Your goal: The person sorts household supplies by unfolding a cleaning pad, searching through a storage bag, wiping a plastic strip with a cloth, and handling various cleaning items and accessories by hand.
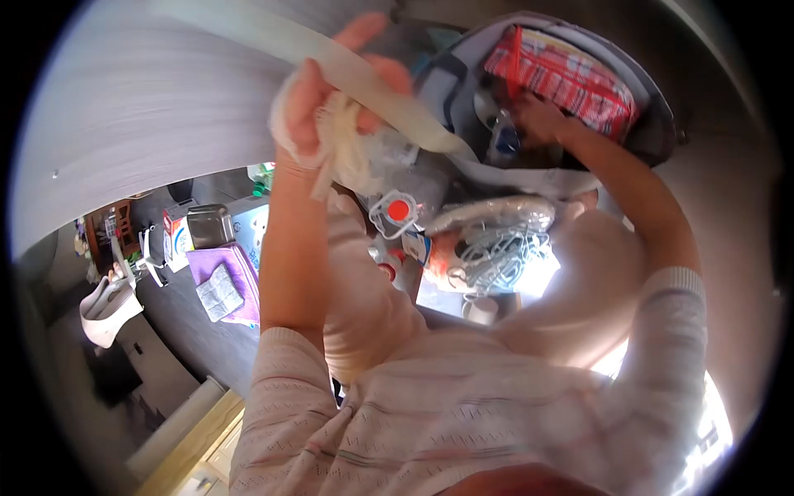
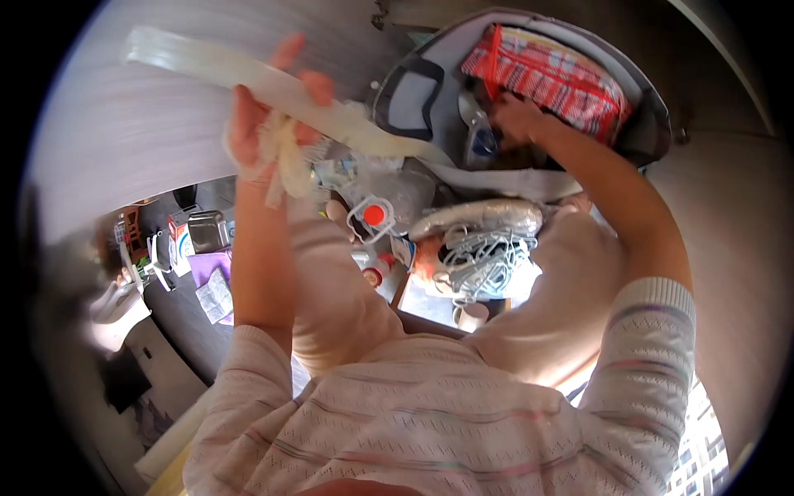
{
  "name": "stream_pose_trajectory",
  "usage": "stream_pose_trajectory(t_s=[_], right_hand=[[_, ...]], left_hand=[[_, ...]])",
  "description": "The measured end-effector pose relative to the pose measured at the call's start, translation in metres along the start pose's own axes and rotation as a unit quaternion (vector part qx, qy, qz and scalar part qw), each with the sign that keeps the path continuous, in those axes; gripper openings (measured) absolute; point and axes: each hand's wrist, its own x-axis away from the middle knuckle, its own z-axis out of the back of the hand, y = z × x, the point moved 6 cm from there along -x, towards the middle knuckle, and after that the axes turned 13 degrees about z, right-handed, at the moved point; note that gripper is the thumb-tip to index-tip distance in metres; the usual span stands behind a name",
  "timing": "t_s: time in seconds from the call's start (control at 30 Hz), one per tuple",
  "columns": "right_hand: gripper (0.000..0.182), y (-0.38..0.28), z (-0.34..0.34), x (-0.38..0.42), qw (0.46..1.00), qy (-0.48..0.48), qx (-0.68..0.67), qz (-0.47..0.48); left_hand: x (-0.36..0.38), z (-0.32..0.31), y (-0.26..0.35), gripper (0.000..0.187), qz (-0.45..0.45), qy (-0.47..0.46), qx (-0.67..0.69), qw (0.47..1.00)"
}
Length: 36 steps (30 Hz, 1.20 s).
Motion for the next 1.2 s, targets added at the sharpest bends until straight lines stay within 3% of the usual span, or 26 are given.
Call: stream_pose_trajectory(t_s=[0.2,0.4,0.77,1.07,1.2], right_hand=[[0.052,0.002,-0.002,-0.004,1.0,0.0,-0.005,-0.005],[0.053,0.001,0.002,0.0,0.999,0.022,-0.028,0.007],[0.055,0.006,-0.001,-0.002,0.995,0.055,-0.079,-0.031],[0.058,-0.007,0.009,0.001,0.999,-0.022,-0.018,-0.02],[0.05,-0.012,0.004,0.004,0.998,0.066,0.013,0.005]], left_hand=[[0.007,0.006,0.01,0.074,-0.008,0.035,0.039,0.999],[0.007,0.014,0.022,0.071,-0.064,-0.062,0.026,0.996],[0.009,0.021,0.028,0.067,-0.058,-0.049,0.042,0.996],[0.008,0.015,0.028,0.063,-0.059,-0.048,0.047,0.996],[0.008,0.016,0.029,0.057,-0.108,0.016,0.061,0.992]])
